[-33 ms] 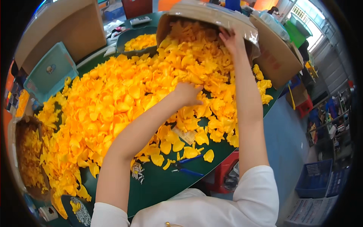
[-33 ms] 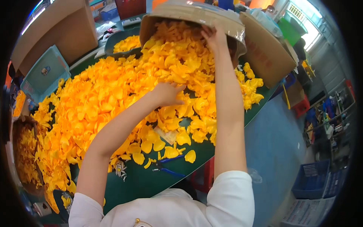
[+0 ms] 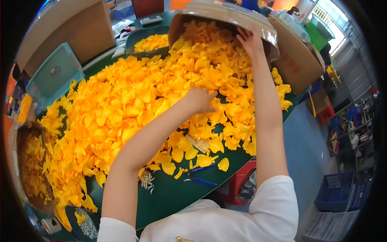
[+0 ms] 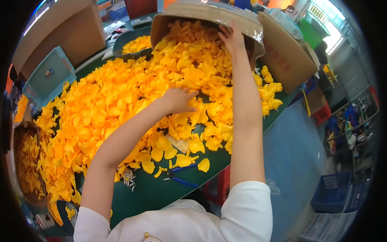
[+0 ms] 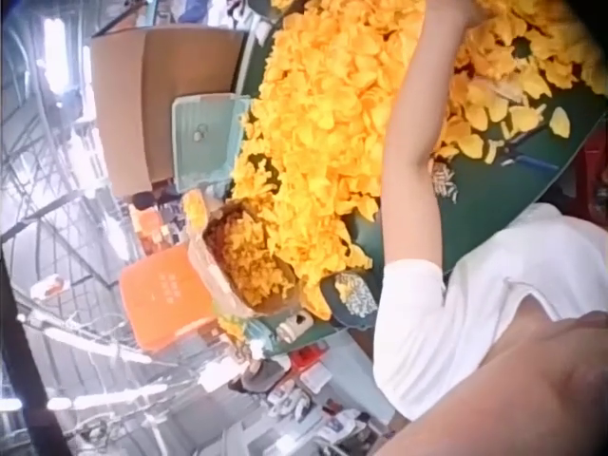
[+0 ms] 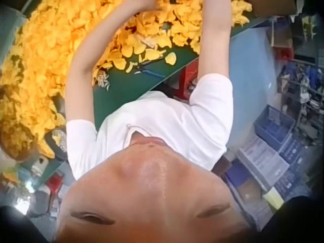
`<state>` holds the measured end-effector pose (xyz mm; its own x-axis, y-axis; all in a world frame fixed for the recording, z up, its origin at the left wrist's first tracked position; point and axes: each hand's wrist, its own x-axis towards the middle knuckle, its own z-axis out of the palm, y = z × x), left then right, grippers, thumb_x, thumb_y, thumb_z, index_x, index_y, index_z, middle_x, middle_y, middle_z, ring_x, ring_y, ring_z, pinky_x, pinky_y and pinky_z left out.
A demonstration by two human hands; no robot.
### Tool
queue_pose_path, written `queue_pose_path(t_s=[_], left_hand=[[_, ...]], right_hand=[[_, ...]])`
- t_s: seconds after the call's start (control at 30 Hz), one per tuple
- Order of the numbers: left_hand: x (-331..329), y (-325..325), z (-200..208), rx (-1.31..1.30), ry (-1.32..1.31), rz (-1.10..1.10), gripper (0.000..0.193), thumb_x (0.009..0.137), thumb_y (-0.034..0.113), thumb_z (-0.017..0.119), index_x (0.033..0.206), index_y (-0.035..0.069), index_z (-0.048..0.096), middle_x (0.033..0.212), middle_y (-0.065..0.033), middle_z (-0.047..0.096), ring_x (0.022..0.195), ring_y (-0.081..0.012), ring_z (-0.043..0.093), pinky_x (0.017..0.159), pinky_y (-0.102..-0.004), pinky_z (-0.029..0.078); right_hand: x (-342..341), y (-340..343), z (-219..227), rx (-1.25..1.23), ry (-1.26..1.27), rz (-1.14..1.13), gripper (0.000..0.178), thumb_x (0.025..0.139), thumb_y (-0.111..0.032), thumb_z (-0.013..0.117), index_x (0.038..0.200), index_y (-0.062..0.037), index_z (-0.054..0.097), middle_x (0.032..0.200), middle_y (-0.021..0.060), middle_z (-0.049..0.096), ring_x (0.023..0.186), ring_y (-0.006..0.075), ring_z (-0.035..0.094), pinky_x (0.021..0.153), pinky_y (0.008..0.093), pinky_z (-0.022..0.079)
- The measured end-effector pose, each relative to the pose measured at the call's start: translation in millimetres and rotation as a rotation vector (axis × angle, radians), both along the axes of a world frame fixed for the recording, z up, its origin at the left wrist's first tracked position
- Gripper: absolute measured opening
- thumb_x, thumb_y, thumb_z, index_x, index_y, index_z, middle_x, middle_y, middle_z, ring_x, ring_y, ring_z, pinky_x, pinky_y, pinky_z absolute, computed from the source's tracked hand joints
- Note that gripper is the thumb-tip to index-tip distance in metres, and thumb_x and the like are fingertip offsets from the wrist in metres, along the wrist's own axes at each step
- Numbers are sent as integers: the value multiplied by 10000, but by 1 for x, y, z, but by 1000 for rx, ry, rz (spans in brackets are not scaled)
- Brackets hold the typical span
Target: Assembling small yellow plastic toy components at a factory workbench.
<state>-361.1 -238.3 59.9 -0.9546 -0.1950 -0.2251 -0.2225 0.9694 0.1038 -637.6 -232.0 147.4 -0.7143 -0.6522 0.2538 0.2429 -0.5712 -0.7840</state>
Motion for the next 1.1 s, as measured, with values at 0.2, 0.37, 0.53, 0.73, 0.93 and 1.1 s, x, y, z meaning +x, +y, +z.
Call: queue_pose_path(t_s=[0.2,0.37,0.53,0.73,0.93,1.1], left_hand=[[75,15,17,-12,270,-158,642,845,458,538,1378,162,333,1353,-128,418,1310,-335,288,1061,-443,256],[210,64,54,-30,426,-27,549,797,330,639,1254,92,449,1248,-133,490,1232,-346,381,1033,-447,300],[323,145,55,205,362,228,422,780,276,670,1150,96,574,1187,-67,557,1200,-316,429,1007,-480,329],[407,197,23,236,477,550,367,763,212,691,1099,95,604,1172,-49,576,1156,-274,484,1005,-468,340],[473,137,50,-270,594,971,331,797,213,652,1086,59,602,1179,-137,568,1103,-314,517,962,-397,386],[574,-47,22,-412,474,1340,711,859,618,381,1325,82,408,1325,-179,433,1230,-360,395,1019,-438,318]], right_hand=[[-10,34,-78,795,938,-216,684,829,-582,511,1289,-76,493,1347,112,452,1292,319,313,1070,399,218],[82,40,-74,1333,1357,-226,657,816,-626,482,1175,-86,588,1273,122,507,1276,329,313,1060,394,226],[127,48,-101,998,1250,-130,532,847,-515,517,1109,-64,618,1250,152,498,1215,330,367,1031,394,254],[157,73,-111,821,1565,-25,476,854,-430,568,1137,-48,563,1286,149,459,1259,317,337,1055,400,237],[226,91,-88,791,1737,33,584,844,-409,587,1303,-78,444,1396,134,349,1368,306,161,1081,435,214],[258,109,-67,779,1888,-114,496,869,-322,576,1293,-93,460,1380,109,381,1367,297,176,1066,428,244]])
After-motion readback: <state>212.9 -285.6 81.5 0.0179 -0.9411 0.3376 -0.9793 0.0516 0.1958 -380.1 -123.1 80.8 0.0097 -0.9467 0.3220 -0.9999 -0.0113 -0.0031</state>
